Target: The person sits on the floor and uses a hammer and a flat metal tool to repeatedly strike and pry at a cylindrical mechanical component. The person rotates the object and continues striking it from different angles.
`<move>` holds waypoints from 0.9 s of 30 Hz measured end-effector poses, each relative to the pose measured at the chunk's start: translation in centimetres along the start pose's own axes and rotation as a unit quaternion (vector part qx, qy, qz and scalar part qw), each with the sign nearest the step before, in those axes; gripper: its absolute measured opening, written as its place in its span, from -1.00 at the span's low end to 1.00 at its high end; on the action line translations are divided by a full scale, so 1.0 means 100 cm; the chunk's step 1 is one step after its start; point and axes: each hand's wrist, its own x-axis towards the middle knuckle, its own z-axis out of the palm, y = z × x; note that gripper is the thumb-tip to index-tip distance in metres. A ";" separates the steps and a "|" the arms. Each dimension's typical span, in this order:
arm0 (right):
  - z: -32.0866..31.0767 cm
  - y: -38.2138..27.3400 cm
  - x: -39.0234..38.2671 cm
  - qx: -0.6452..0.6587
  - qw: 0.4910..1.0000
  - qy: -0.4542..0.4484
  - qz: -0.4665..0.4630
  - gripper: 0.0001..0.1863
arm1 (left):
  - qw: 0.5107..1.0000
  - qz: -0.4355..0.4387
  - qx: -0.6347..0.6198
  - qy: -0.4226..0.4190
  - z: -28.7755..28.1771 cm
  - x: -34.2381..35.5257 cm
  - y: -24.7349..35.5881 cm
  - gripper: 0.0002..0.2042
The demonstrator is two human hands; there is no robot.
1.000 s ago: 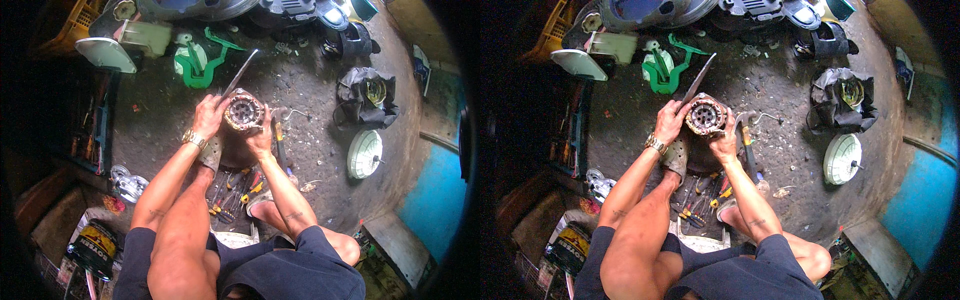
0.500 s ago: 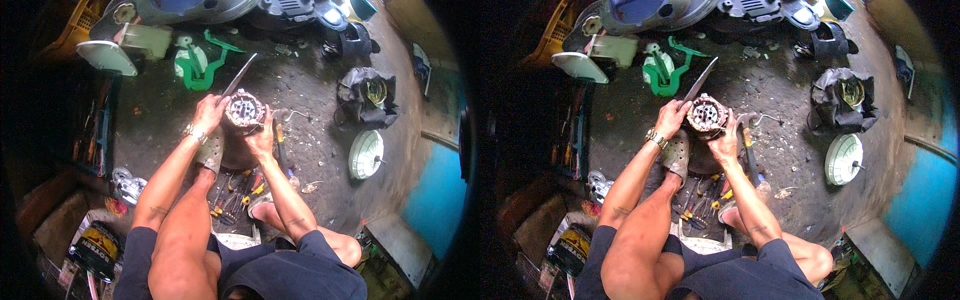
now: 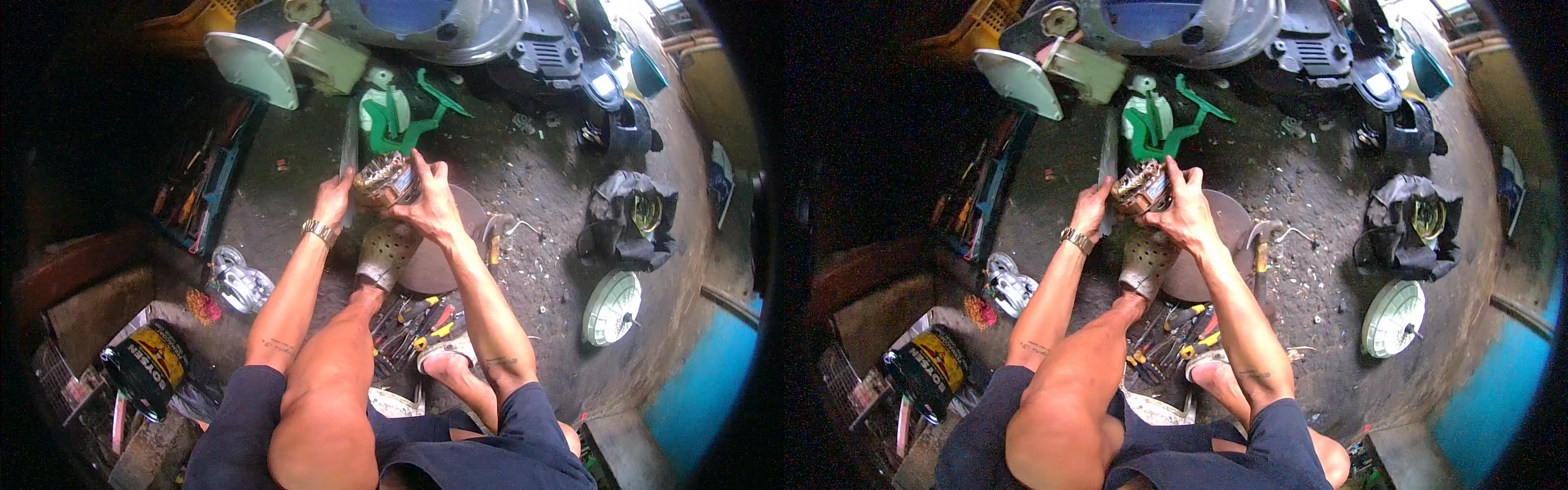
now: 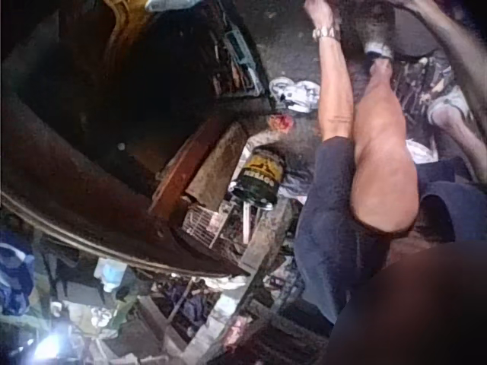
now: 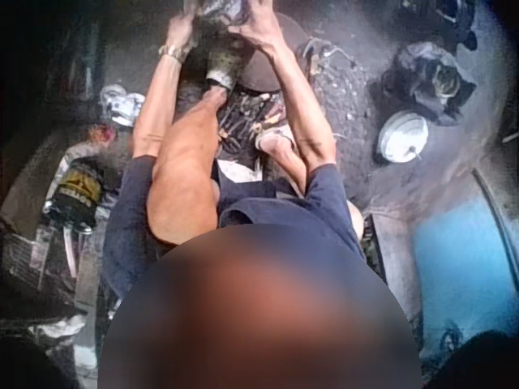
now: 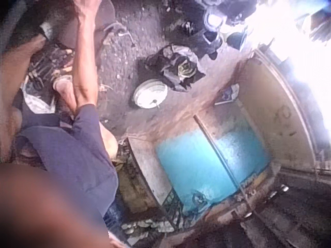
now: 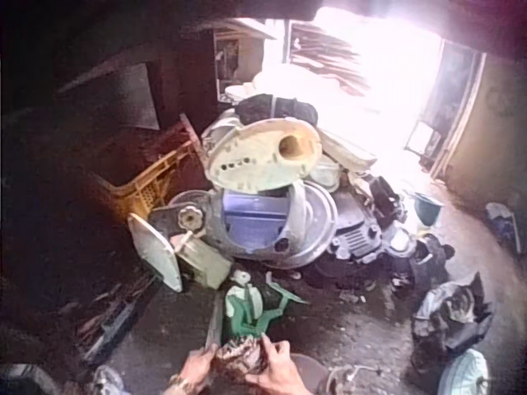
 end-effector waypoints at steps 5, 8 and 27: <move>0.040 0.004 0.000 -0.037 0.998 0.001 0.049 0.19 | 0.953 0.036 0.292 0.074 -0.013 -0.004 -0.016 -0.45; 0.054 -0.014 -0.004 -0.097 0.994 0.008 0.058 0.12 | 0.944 0.067 0.306 0.101 -0.019 -0.010 -0.013 -0.44; 0.051 0.018 -0.006 0.023 0.999 0.019 0.023 0.09 | 0.817 0.206 0.538 0.029 -0.059 -0.090 0.067 -0.72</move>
